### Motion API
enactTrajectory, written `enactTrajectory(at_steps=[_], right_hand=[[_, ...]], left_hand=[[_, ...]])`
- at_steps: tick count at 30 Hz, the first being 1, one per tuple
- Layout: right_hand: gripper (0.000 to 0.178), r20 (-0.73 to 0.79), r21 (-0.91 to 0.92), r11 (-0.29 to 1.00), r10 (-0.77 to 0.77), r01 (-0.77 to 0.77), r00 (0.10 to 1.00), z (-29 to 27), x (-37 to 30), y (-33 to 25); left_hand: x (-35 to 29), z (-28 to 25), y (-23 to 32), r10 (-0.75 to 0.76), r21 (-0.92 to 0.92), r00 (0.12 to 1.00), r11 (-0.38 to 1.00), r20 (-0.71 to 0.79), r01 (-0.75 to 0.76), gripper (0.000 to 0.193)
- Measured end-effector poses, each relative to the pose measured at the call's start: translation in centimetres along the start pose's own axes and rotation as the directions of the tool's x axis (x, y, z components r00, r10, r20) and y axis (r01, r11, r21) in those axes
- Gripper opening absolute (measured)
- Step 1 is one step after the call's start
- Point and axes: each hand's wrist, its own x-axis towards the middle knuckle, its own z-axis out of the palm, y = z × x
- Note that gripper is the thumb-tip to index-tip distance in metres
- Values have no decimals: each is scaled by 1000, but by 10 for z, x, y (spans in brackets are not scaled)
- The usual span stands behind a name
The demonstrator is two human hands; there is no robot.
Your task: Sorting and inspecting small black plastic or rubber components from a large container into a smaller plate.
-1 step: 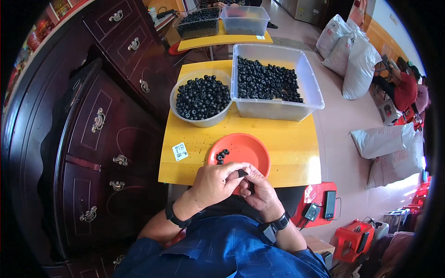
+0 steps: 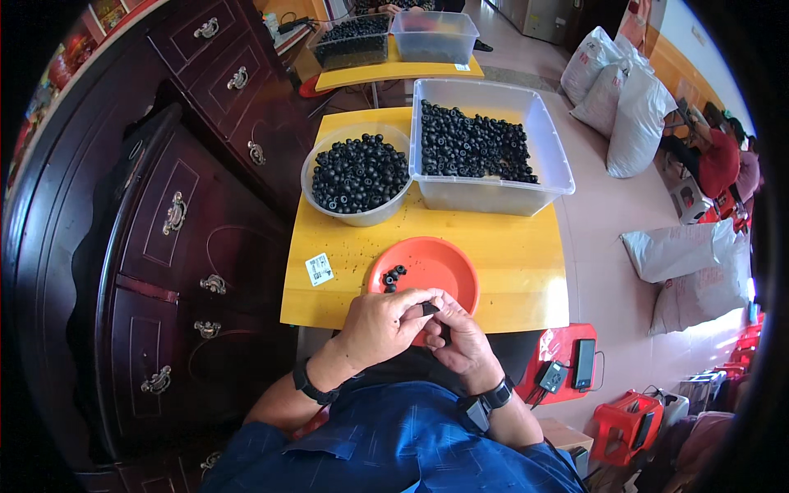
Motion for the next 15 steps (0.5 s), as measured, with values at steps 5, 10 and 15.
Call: enactTrajectory(at_steps=[5,10,15], right_hand=[[13,43,26,1000,-14,12,999,-2,-1,2],[12,88,101,994,-43,34,995,1,-1,9],[17,136,126,991,-56,39,989,-2,-2,7]], left_hand=[[0,0,-4,-24,-181,999,983,33,30,27],[-3,9,-27,-133,-691,984,701,115,176,15],[0,0,-19,-264,-695,943,639,205,330,12]])
